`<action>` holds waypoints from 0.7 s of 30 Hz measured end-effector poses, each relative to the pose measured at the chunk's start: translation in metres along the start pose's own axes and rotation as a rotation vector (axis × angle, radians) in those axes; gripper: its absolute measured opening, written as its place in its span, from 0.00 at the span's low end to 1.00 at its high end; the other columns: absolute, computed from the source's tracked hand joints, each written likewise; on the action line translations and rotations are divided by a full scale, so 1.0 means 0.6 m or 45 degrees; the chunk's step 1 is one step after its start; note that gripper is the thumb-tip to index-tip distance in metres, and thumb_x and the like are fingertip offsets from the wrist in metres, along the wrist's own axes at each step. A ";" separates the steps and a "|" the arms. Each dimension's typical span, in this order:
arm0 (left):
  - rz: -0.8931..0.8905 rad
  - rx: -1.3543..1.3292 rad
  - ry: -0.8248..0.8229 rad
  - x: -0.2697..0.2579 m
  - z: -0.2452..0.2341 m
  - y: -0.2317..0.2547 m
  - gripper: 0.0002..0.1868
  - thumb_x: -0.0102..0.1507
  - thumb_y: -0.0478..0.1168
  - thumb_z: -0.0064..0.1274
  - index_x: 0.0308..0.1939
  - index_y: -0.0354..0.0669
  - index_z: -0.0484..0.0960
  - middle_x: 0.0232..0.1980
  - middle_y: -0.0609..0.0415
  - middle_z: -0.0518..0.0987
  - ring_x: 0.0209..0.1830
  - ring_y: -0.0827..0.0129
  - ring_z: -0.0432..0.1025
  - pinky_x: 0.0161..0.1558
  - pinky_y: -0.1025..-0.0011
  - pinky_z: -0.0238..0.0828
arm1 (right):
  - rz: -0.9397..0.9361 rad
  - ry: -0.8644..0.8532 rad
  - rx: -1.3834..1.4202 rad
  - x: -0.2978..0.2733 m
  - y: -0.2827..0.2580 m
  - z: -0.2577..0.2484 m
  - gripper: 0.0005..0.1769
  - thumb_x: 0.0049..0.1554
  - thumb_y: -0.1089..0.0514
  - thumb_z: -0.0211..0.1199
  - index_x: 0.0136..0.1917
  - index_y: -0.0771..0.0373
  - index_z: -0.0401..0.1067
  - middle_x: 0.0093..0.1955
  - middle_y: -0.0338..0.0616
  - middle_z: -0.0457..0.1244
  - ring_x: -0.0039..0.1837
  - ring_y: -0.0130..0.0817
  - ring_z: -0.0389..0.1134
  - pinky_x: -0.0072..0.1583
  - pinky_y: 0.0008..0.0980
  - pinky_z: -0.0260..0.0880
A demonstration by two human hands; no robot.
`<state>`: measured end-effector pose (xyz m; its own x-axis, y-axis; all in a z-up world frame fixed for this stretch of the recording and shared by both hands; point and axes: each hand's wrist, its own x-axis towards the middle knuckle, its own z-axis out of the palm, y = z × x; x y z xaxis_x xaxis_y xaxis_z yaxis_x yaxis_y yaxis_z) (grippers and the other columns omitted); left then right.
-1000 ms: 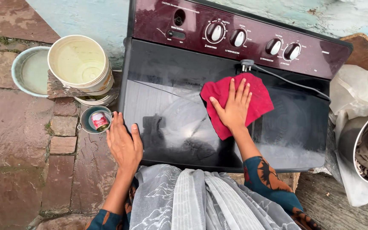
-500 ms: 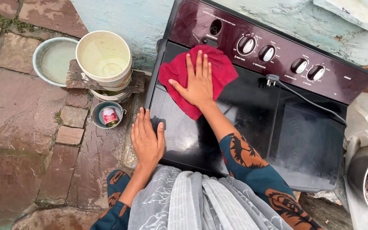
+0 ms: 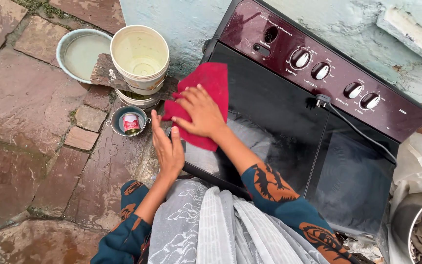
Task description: Clean the exterior and interior of a washing machine with a cloth.
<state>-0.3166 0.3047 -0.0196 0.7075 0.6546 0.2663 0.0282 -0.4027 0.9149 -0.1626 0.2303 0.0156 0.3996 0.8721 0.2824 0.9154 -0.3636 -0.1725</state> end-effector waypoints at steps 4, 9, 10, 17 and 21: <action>-0.146 -0.128 0.085 -0.010 -0.031 -0.042 0.35 0.76 0.47 0.35 0.80 0.27 0.47 0.81 0.32 0.55 0.80 0.43 0.57 0.77 0.53 0.51 | -0.205 -0.143 0.149 -0.060 -0.101 -0.007 0.32 0.52 0.40 0.65 0.62 0.63 0.73 0.67 0.53 0.63 0.74 0.49 0.60 0.80 0.53 0.49; -0.219 -0.125 0.103 -0.025 -0.073 -0.064 0.32 0.77 0.47 0.32 0.79 0.27 0.49 0.81 0.32 0.57 0.79 0.44 0.58 0.75 0.55 0.54 | -0.381 -0.199 0.302 -0.080 -0.125 -0.026 0.32 0.53 0.39 0.65 0.63 0.62 0.73 0.69 0.51 0.63 0.74 0.48 0.61 0.79 0.50 0.52; -0.250 -0.106 0.095 -0.028 -0.077 -0.067 0.33 0.77 0.47 0.32 0.79 0.27 0.49 0.80 0.32 0.57 0.79 0.44 0.58 0.75 0.55 0.54 | -0.420 -0.190 0.318 -0.077 -0.116 -0.029 0.32 0.55 0.38 0.65 0.63 0.61 0.73 0.68 0.51 0.63 0.72 0.49 0.62 0.78 0.50 0.53; -0.305 -0.119 0.085 -0.039 -0.089 -0.054 0.34 0.76 0.49 0.30 0.79 0.29 0.48 0.80 0.32 0.58 0.77 0.45 0.61 0.72 0.56 0.57 | -0.332 -0.072 0.204 0.006 0.010 -0.040 0.25 0.59 0.39 0.66 0.55 0.62 0.73 0.57 0.51 0.63 0.63 0.53 0.64 0.71 0.48 0.60; -0.317 -0.128 0.094 -0.049 -0.096 -0.040 0.33 0.76 0.49 0.30 0.80 0.31 0.47 0.80 0.33 0.58 0.75 0.46 0.63 0.71 0.56 0.60 | -0.202 -0.057 0.113 0.059 0.109 -0.029 0.27 0.60 0.37 0.64 0.54 0.64 0.72 0.56 0.53 0.62 0.62 0.54 0.63 0.71 0.49 0.59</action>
<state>-0.3789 0.3320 -0.0318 0.6338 0.7720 0.0476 0.1216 -0.1602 0.9796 -0.0878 0.2320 0.0306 0.2463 0.9307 0.2704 0.9582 -0.1919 -0.2123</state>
